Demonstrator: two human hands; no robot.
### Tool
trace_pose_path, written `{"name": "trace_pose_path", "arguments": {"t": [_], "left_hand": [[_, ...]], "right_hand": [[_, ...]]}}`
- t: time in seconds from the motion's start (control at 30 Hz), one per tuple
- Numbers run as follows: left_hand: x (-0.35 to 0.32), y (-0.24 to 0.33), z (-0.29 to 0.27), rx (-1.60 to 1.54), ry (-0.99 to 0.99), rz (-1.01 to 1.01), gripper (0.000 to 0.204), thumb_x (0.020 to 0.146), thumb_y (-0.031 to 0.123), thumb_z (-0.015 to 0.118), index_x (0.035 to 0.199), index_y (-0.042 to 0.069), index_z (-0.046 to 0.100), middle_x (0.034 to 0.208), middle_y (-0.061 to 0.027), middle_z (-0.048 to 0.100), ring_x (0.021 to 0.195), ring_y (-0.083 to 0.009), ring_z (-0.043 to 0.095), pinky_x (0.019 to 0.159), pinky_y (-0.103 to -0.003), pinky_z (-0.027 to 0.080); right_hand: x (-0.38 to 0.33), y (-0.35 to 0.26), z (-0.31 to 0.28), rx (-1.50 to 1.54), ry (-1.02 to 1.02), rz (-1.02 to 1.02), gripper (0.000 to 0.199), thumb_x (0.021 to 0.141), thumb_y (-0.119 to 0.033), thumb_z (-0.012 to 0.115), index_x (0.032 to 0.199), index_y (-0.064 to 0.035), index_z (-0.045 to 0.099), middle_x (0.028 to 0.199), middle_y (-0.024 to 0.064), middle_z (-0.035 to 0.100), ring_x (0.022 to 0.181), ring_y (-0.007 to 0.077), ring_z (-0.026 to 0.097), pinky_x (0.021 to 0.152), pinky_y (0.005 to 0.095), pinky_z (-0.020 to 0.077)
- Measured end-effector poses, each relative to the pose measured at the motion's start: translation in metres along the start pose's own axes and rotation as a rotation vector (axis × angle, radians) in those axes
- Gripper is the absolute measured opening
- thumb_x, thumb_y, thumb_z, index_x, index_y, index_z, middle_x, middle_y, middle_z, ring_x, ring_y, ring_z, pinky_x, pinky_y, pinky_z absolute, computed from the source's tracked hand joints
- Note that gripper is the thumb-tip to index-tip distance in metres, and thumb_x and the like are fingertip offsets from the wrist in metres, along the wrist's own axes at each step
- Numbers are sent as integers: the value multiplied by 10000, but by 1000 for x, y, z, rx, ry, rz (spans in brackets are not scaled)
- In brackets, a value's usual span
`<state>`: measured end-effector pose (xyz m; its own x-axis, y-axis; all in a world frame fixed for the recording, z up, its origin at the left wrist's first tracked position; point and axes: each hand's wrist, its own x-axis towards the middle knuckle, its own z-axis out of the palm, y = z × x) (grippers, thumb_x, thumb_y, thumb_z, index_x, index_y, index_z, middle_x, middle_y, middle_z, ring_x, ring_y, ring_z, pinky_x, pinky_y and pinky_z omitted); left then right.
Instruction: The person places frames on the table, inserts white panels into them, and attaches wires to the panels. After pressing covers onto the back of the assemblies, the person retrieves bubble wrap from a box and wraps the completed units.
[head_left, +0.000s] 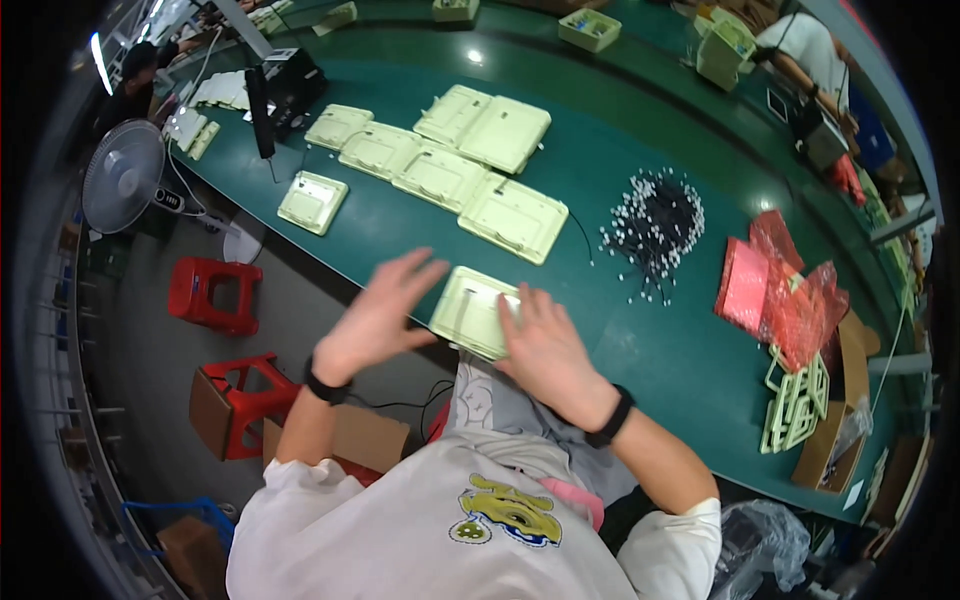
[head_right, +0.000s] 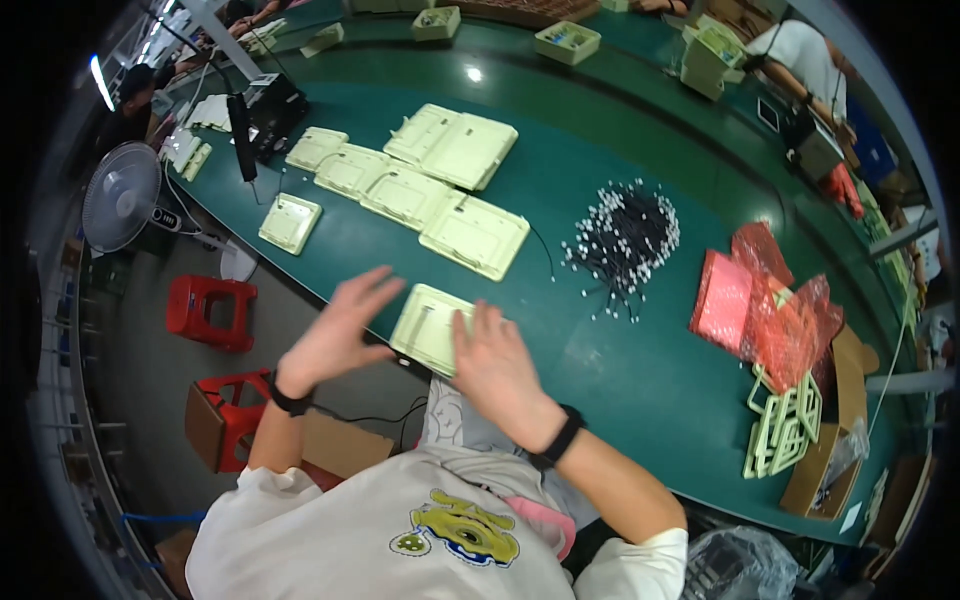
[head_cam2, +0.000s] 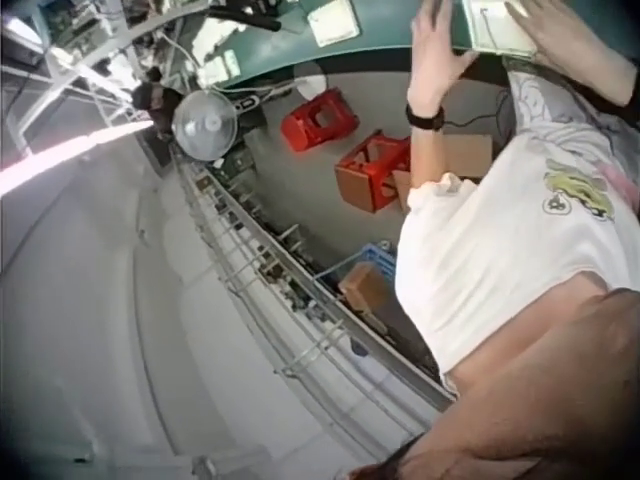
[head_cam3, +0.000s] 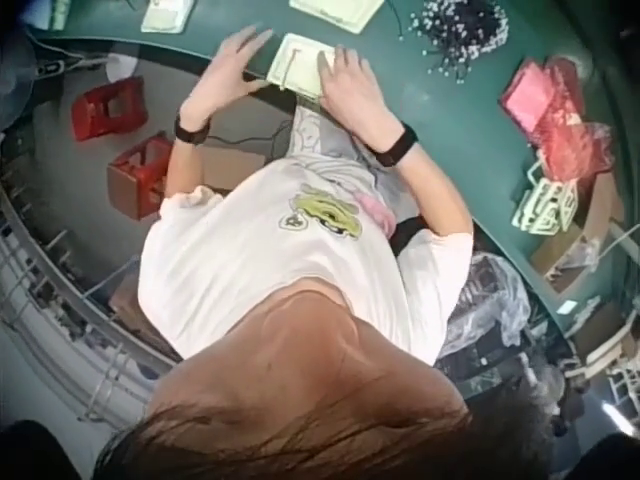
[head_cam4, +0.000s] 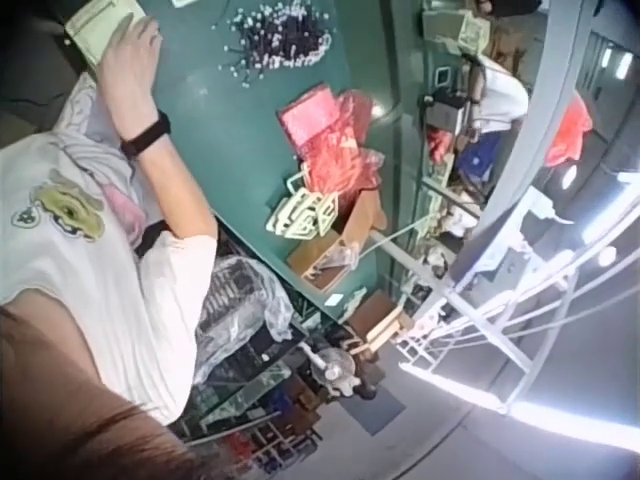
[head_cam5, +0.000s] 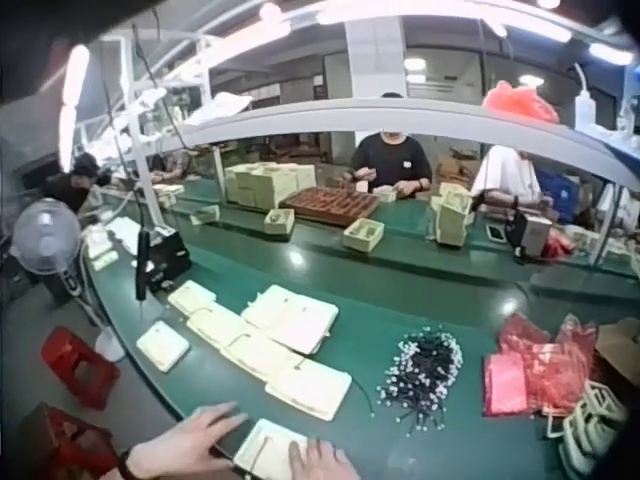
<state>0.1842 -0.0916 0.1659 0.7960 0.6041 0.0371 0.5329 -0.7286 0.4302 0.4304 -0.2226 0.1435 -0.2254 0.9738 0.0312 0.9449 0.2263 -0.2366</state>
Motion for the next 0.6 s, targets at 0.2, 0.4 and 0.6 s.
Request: {"name": "trace_pose_path", "arguments": {"t": [0.2,0.4,0.6], "left_hand": [[-41,-188,-21,161,431,-439,672,926,193,826,1537,88,567,1633,-237,451,1506,-459,414,1244,-503,390],[-15,-253,-24,174,475,-403,558,1018,234,748,1541,119,593,1659,-244,429,1538,-449,380,1256,-497,369],[8,-288,-40,74,456,-415,534,1037,232,713,1537,85,593,1660,-260,426,1538,-458,376,1264,-490,356]], "right_hand": [[137,-57,42,-53,206,-120,877,765,-400,918,1404,101,590,1400,252,593,1267,352,564,1019,434,509],[223,-73,54,-79,186,-115,810,758,-451,910,1326,67,655,1278,177,627,1226,315,561,989,415,498],[284,-90,71,-42,254,-85,789,764,-502,892,1302,38,687,1241,146,643,1240,300,551,994,433,483]]}}
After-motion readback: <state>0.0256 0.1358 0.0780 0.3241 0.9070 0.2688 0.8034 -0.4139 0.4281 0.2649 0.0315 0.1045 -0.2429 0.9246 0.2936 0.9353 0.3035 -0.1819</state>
